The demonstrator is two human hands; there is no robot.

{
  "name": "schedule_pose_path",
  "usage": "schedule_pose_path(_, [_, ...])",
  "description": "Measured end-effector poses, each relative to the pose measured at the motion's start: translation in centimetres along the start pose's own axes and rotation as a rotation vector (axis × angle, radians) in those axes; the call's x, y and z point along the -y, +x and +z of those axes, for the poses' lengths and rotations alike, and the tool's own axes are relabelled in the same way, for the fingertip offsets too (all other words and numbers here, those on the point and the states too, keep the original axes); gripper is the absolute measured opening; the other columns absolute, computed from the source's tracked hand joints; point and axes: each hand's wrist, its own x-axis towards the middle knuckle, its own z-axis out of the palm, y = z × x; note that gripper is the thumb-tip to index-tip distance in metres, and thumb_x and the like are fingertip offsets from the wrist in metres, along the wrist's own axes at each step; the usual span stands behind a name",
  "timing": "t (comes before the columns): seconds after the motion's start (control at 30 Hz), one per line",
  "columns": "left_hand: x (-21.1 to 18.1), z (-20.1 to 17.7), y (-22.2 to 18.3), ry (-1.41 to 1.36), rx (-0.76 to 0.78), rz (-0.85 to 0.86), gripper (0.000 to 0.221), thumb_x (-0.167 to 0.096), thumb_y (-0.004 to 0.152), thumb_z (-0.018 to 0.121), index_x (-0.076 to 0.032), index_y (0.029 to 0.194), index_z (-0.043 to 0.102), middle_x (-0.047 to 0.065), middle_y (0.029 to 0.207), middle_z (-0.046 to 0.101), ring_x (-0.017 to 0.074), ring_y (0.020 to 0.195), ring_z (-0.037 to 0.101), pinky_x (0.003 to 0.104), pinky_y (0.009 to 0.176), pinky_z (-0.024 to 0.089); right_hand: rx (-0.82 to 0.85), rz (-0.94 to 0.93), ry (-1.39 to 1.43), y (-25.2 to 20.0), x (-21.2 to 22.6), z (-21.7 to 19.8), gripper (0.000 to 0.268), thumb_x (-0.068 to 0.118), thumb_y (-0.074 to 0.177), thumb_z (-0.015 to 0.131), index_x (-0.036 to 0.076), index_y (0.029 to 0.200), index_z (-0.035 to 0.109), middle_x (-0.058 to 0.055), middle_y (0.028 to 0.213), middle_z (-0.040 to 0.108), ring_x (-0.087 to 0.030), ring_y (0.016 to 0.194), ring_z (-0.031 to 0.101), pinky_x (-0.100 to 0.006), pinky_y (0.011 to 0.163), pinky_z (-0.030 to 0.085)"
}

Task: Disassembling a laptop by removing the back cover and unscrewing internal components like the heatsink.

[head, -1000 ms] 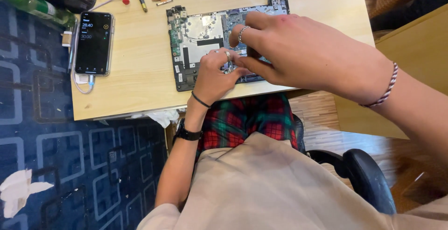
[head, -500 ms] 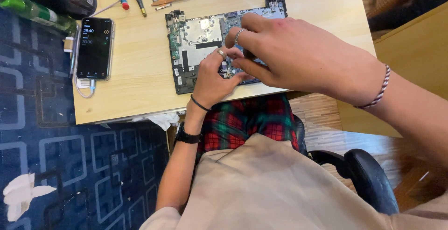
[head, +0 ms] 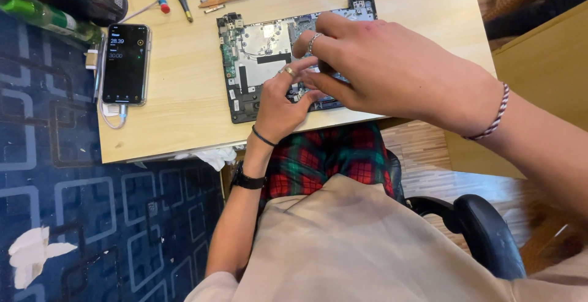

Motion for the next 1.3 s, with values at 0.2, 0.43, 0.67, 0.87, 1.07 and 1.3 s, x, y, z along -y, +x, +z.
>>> schedule_pose_path(0.2, [-0.2,-0.3,0.3,0.068,0.027,-0.083,0.067,-0.028,0.084,0.089,-0.014,0.139,0.053,0.001,0.128,0.072,0.0238,0.112,0.071,0.042,0.105,0.056,-0.042,-0.019,0.018,0.0,0.0,0.0,0.028,0.027,0.11,0.053,0.005,0.126,0.059,-0.014,0.118,0.059,-0.037,0.083,0.064,-0.05,0.063,0.053])
schedule_pose_path(0.43, [-1.7,-0.6,0.5,0.015,0.006,-0.036,0.049,-0.014,0.089,0.082,-0.019,0.132,0.058,0.005,0.091,0.078,0.0185,0.09,0.078,0.036,0.094,0.058,-0.046,0.095,-0.203,0.0,0.3,0.8,0.032,0.04,0.112,0.054,0.009,0.123,0.054,-0.013,0.094,0.062,-0.039,0.064,0.065,-0.049,0.046,0.052])
schedule_pose_path(0.67, [-0.5,-0.4,0.1,-0.07,0.107,-0.054,0.052,-0.015,0.096,0.075,-0.015,0.143,0.054,0.01,0.115,0.078,0.024,0.117,0.074,0.042,0.11,0.055,0.087,0.068,-0.052,-0.3,0.8,-0.9,0.022,0.02,0.105,0.053,0.004,0.12,0.051,-0.017,0.108,0.051,-0.042,0.065,0.062,-0.053,0.054,0.052])
schedule_pose_path(0.87, [-0.5,0.5,0.4,-0.057,0.055,-0.024,0.014,-0.014,0.09,0.079,-0.007,0.103,0.078,0.007,0.1,0.08,0.0181,0.096,0.078,0.033,0.085,0.062,0.075,0.031,-0.048,-0.6,0.6,-0.7,0.019,0.021,0.109,0.054,0.003,0.111,0.055,-0.016,0.102,0.052,-0.039,0.069,0.061,-0.05,0.059,0.049])
schedule_pose_path(1.07, [-0.8,-1.1,0.1,0.011,0.064,0.041,0.023,-0.015,0.095,0.075,-0.007,0.117,0.075,0.01,0.112,0.078,0.0228,0.108,0.074,0.036,0.097,0.06,-0.075,0.093,0.122,-3.3,-1.5,-0.8,0.016,0.013,0.105,0.062,0.002,0.117,0.062,-0.015,0.107,0.059,-0.032,0.07,0.061,-0.045,0.066,0.047])
schedule_pose_path(1.3, [-0.2,-3.2,-1.4,0.075,0.089,-0.009,0.024,-0.012,0.099,0.069,-0.015,0.123,0.073,0.0,0.109,0.079,0.0204,0.105,0.074,0.035,0.093,0.053,-0.582,0.617,0.757,-11.3,-4.7,6.9,0.007,0.005,0.113,0.063,0.001,0.112,0.058,-0.011,0.084,0.06,-0.015,0.067,0.06,-0.023,0.068,0.051])
